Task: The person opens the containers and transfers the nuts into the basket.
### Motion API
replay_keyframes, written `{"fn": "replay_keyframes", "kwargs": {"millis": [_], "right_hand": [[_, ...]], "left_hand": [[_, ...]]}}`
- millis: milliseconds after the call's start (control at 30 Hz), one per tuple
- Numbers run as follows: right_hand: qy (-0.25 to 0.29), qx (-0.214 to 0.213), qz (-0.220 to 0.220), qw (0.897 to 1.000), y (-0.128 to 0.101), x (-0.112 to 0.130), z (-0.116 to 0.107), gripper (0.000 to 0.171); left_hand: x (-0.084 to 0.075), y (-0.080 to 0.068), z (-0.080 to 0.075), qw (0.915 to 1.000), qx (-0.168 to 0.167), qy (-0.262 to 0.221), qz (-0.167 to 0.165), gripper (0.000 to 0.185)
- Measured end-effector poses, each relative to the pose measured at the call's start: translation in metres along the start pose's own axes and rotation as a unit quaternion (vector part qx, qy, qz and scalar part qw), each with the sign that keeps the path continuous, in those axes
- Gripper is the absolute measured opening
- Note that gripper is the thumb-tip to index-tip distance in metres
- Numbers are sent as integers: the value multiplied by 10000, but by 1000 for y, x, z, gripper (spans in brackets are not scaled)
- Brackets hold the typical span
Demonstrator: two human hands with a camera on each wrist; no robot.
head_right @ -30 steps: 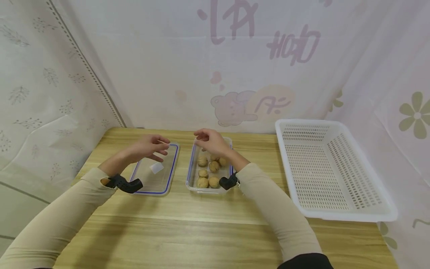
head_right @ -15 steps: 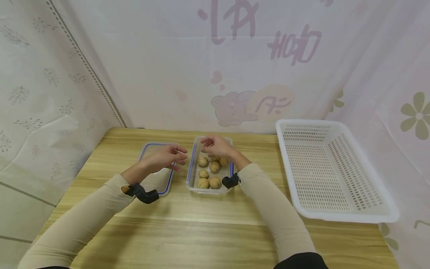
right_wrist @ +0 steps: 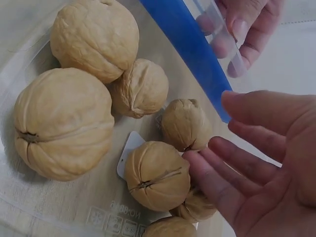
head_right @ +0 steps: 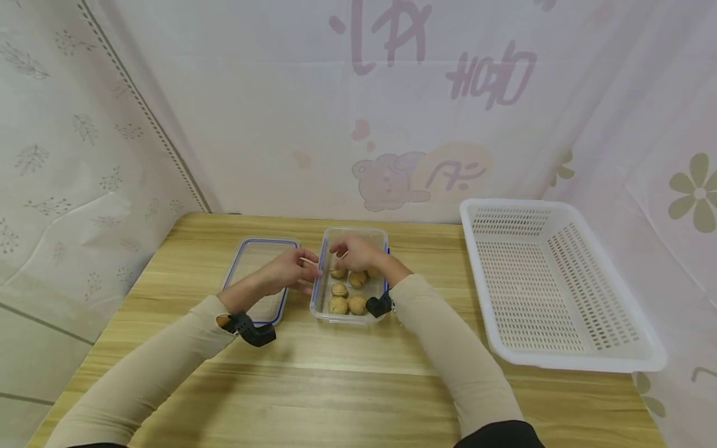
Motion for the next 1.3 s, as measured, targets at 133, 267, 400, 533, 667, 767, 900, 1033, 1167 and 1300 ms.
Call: {"fn": "replay_keyframes", "kwargs": {"millis": [133,267,400,533,667,767,900,1033,1167,1300], "right_hand": [[-511,45,-75,9987,1,0,4,44],[-734,100,14,9972,1,1,7,45],[-1033,217,-119,9943,0,4,12,44],[-1234,253,-255,9917,1,2,17,43],[-1224,163,-252,9920,2,-2,17,42],[-1165,136,-219,9929,2,-3,16,42],[-1085,129,-246,9937,1,-2,15,40],[-984,95,-346,9945,-2,2,12,36],[-631,-10,-161,9979,-1,0,10,38],[-120,-164,147,9997,0,-5,7,41]], "left_hand": [[2,1,0,9999,-56,-29,-115,47],[4,2,0,9999,-44,-44,-146,45],[6,3,0,9998,2,-33,-177,45],[7,4,1,9997,38,-34,-222,45],[7,5,1,9996,15,-61,-272,44],[7,5,1,9996,-2,-54,-275,43],[7,6,2,9996,6,-28,-268,43],[8,7,1,9996,43,-39,-288,43],[7,7,1,9996,62,-52,-282,43],[8,6,0,9996,62,-67,-275,41]]}}
Point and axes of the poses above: each hand's wrist, its own y-axis towards the middle knuckle, its own z-axis out of the palm, x = y × z, the point moved 9 cm from there along y, towards the middle knuckle, and after that the axes turned 12 degrees about -x, right-handed, at the moved point
